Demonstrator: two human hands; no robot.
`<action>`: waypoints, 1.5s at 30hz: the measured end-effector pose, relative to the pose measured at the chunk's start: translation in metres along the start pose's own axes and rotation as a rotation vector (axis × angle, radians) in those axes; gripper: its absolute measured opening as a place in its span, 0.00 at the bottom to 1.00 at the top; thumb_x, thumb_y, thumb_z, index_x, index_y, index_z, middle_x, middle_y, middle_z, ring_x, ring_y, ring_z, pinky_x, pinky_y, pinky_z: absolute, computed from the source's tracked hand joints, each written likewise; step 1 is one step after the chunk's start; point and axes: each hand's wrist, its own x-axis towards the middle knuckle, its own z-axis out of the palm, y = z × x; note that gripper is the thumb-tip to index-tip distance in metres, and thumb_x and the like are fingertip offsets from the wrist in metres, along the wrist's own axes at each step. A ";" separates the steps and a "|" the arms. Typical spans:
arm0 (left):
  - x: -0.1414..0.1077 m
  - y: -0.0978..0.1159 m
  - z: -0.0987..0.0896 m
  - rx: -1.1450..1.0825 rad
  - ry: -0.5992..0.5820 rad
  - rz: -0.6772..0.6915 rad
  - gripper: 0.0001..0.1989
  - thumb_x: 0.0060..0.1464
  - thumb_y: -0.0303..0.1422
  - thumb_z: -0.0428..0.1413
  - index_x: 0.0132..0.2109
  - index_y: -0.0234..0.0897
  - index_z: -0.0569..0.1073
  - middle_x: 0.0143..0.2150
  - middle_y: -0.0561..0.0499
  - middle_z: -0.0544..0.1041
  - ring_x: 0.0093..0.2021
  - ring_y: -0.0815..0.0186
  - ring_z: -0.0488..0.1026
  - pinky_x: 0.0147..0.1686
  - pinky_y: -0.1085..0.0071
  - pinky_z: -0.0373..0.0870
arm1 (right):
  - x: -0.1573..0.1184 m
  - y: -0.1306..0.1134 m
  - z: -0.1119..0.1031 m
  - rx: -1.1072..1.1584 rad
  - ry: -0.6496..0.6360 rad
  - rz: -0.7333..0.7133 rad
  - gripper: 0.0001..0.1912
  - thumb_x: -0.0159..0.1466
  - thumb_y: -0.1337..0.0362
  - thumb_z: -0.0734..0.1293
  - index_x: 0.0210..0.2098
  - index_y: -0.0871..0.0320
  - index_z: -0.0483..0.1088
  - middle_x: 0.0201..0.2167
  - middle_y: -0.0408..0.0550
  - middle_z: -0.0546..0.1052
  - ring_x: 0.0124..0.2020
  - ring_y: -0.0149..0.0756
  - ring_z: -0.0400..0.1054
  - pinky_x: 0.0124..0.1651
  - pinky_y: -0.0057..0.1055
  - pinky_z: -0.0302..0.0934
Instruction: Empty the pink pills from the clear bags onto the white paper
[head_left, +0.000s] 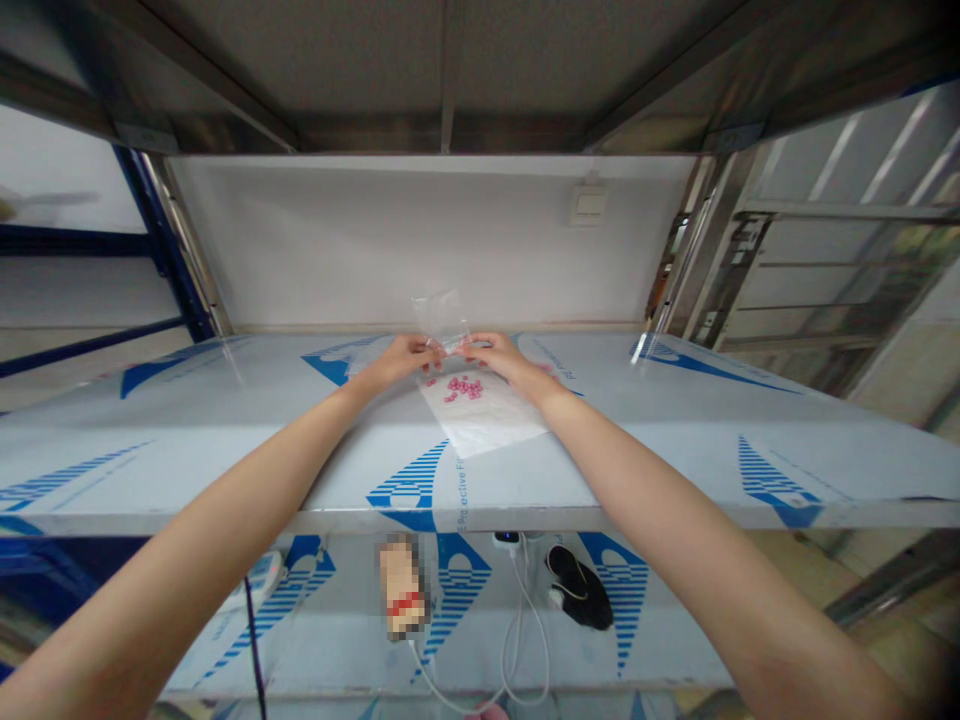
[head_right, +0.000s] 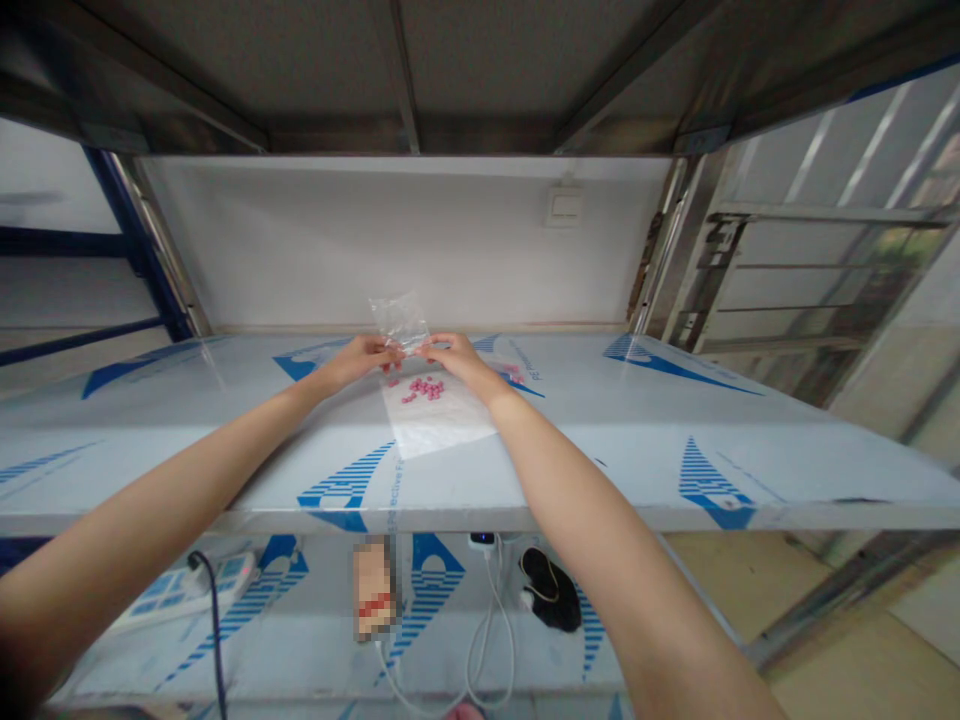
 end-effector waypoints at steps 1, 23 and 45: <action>0.000 0.000 0.000 -0.004 -0.004 0.004 0.09 0.52 0.35 0.59 0.33 0.32 0.76 0.28 0.49 0.76 0.28 0.69 0.69 0.31 0.74 0.65 | 0.000 -0.001 0.000 -0.006 -0.003 -0.008 0.04 0.56 0.64 0.71 0.31 0.54 0.71 0.36 0.45 0.78 0.41 0.37 0.71 0.46 0.34 0.63; 0.001 -0.003 -0.003 0.007 -0.047 0.030 0.10 0.55 0.35 0.58 0.35 0.31 0.77 0.25 0.49 0.76 0.22 0.71 0.66 0.25 0.75 0.61 | 0.000 0.000 0.000 -0.021 -0.037 -0.045 0.03 0.59 0.64 0.70 0.29 0.55 0.74 0.32 0.46 0.77 0.36 0.36 0.69 0.44 0.32 0.62; 0.010 -0.016 -0.012 -0.018 0.008 0.003 0.17 0.58 0.35 0.51 0.49 0.30 0.75 0.23 0.52 0.74 0.17 0.71 0.61 0.23 0.75 0.59 | 0.010 0.010 -0.004 -0.184 -0.033 -0.123 0.08 0.65 0.62 0.67 0.41 0.56 0.76 0.45 0.50 0.77 0.43 0.37 0.71 0.51 0.34 0.63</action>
